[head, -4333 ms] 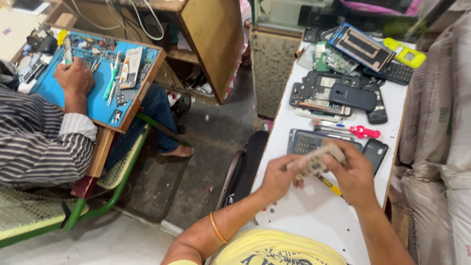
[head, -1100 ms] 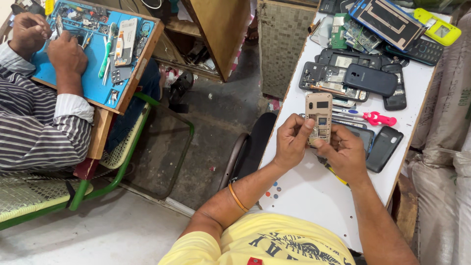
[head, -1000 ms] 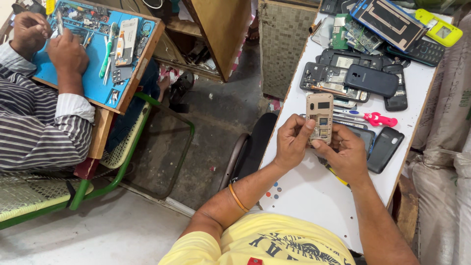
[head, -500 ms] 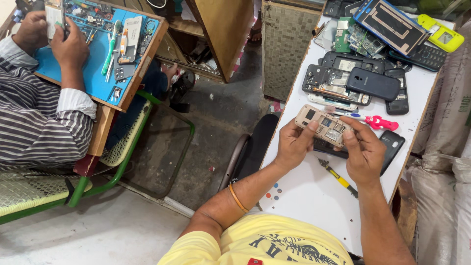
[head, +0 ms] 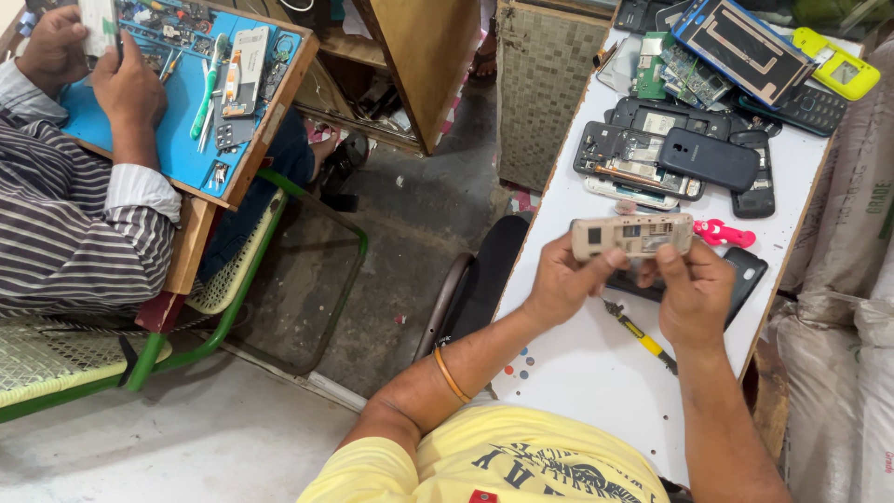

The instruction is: The person assembles a feature phone by hand, fitting the internal chassis into the front keypad housing and then attaching the back cover. The person handles the phone parts and aligns them to snap the casing together.

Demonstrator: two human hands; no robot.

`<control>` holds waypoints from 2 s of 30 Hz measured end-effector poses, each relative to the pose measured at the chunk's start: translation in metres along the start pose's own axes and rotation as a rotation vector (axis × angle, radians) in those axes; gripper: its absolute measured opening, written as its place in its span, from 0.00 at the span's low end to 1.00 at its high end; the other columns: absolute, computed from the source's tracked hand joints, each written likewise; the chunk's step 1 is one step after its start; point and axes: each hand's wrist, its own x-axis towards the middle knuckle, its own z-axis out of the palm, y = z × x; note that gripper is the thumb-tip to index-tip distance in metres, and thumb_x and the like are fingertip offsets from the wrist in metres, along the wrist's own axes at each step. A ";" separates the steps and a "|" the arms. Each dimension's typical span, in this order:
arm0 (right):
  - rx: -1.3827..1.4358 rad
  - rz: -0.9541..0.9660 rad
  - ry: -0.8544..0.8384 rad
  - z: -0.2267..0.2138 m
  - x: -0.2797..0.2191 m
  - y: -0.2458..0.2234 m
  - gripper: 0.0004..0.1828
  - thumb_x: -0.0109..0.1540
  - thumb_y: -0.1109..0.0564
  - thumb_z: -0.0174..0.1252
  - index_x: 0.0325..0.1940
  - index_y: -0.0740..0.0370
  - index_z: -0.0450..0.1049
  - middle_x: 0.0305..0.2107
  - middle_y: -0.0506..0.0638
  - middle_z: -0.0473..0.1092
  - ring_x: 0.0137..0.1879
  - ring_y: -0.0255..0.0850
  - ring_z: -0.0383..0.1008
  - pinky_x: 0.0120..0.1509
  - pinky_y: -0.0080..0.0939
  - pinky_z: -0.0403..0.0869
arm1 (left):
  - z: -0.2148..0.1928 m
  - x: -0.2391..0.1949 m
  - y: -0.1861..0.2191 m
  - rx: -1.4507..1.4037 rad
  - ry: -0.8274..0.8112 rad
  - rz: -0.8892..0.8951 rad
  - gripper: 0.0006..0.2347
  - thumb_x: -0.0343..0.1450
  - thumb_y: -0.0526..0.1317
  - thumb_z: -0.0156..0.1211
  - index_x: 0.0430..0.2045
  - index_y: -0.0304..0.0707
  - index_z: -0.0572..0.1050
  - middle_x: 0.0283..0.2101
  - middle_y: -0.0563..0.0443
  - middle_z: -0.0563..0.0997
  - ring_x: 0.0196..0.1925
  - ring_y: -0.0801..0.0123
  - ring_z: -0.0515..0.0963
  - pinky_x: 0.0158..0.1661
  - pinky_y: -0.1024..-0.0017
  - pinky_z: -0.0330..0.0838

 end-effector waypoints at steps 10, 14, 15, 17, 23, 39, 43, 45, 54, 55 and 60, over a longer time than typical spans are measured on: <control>-0.187 -0.081 0.050 -0.008 -0.004 -0.004 0.15 0.71 0.51 0.64 0.42 0.68 0.75 0.29 0.48 0.72 0.31 0.30 0.68 0.37 0.28 0.68 | 0.000 -0.004 0.001 0.036 -0.093 -0.105 0.12 0.72 0.40 0.67 0.44 0.31 0.76 0.32 0.55 0.80 0.26 0.83 0.74 0.24 0.82 0.68; -0.161 -0.116 0.055 -0.008 -0.002 -0.002 0.16 0.71 0.51 0.65 0.38 0.67 0.74 0.26 0.48 0.72 0.30 0.29 0.69 0.39 0.29 0.69 | 0.004 -0.009 0.001 0.044 -0.111 -0.105 0.11 0.73 0.40 0.68 0.42 0.32 0.76 0.33 0.54 0.80 0.27 0.82 0.73 0.26 0.82 0.68; -0.161 -0.121 0.056 -0.008 -0.002 -0.001 0.16 0.71 0.51 0.64 0.39 0.67 0.74 0.26 0.48 0.73 0.30 0.29 0.70 0.40 0.30 0.70 | 0.004 -0.008 0.002 0.020 -0.110 -0.118 0.11 0.73 0.40 0.69 0.42 0.32 0.76 0.33 0.54 0.80 0.27 0.82 0.73 0.25 0.82 0.68; -0.210 -0.145 0.045 -0.008 -0.003 -0.001 0.16 0.72 0.50 0.62 0.40 0.67 0.75 0.27 0.48 0.74 0.31 0.28 0.71 0.38 0.27 0.70 | 0.005 -0.008 0.003 -0.027 -0.109 -0.146 0.11 0.73 0.40 0.69 0.41 0.32 0.77 0.33 0.54 0.80 0.27 0.82 0.73 0.25 0.81 0.68; -0.354 -0.189 -0.010 -0.007 -0.006 -0.002 0.18 0.71 0.48 0.62 0.38 0.68 0.74 0.30 0.50 0.75 0.32 0.29 0.74 0.37 0.27 0.72 | 0.009 -0.007 0.006 -0.156 -0.101 -0.217 0.11 0.70 0.38 0.70 0.40 0.32 0.77 0.34 0.52 0.81 0.26 0.80 0.74 0.24 0.81 0.69; -0.257 -0.142 -0.056 -0.003 -0.008 -0.001 0.16 0.72 0.50 0.60 0.40 0.67 0.74 0.30 0.50 0.75 0.33 0.29 0.72 0.36 0.28 0.71 | 0.007 -0.009 0.012 -0.213 -0.136 -0.221 0.12 0.73 0.39 0.66 0.44 0.30 0.74 0.34 0.48 0.81 0.24 0.77 0.73 0.24 0.80 0.68; -0.183 -0.098 -0.073 0.003 -0.009 -0.003 0.13 0.70 0.54 0.62 0.50 0.68 0.75 0.37 0.50 0.75 0.37 0.29 0.73 0.42 0.27 0.73 | 0.002 -0.002 0.007 -0.264 -0.085 -0.213 0.14 0.74 0.39 0.65 0.47 0.26 0.74 0.33 0.49 0.79 0.24 0.77 0.72 0.23 0.79 0.68; -0.179 -0.108 -0.033 0.010 -0.009 -0.006 0.14 0.70 0.58 0.63 0.57 0.68 0.73 0.40 0.50 0.74 0.38 0.28 0.73 0.44 0.28 0.75 | 0.000 0.000 0.007 -0.283 -0.044 -0.227 0.15 0.73 0.39 0.64 0.48 0.26 0.73 0.32 0.50 0.78 0.23 0.77 0.72 0.22 0.79 0.68; -0.174 -0.149 -0.053 0.021 -0.003 -0.030 0.39 0.66 0.65 0.64 0.79 0.66 0.55 0.50 0.53 0.74 0.46 0.31 0.75 0.48 0.29 0.77 | -0.004 0.001 0.007 -0.414 0.010 -0.324 0.14 0.73 0.41 0.63 0.47 0.29 0.73 0.24 0.54 0.71 0.21 0.75 0.69 0.22 0.76 0.67; -0.195 -0.143 -0.053 0.020 -0.003 -0.030 0.38 0.66 0.66 0.64 0.78 0.67 0.56 0.51 0.54 0.73 0.48 0.32 0.76 0.50 0.30 0.77 | -0.005 0.002 0.007 -0.415 0.003 -0.325 0.15 0.73 0.42 0.64 0.46 0.28 0.73 0.24 0.53 0.71 0.21 0.74 0.69 0.22 0.76 0.67; -0.168 -0.153 -0.107 0.019 -0.003 -0.032 0.35 0.66 0.66 0.64 0.75 0.68 0.58 0.65 0.56 0.66 0.63 0.39 0.75 0.65 0.36 0.78 | -0.011 0.004 0.008 -0.423 -0.023 -0.366 0.18 0.71 0.45 0.66 0.47 0.30 0.72 0.24 0.54 0.71 0.20 0.74 0.69 0.21 0.75 0.67</control>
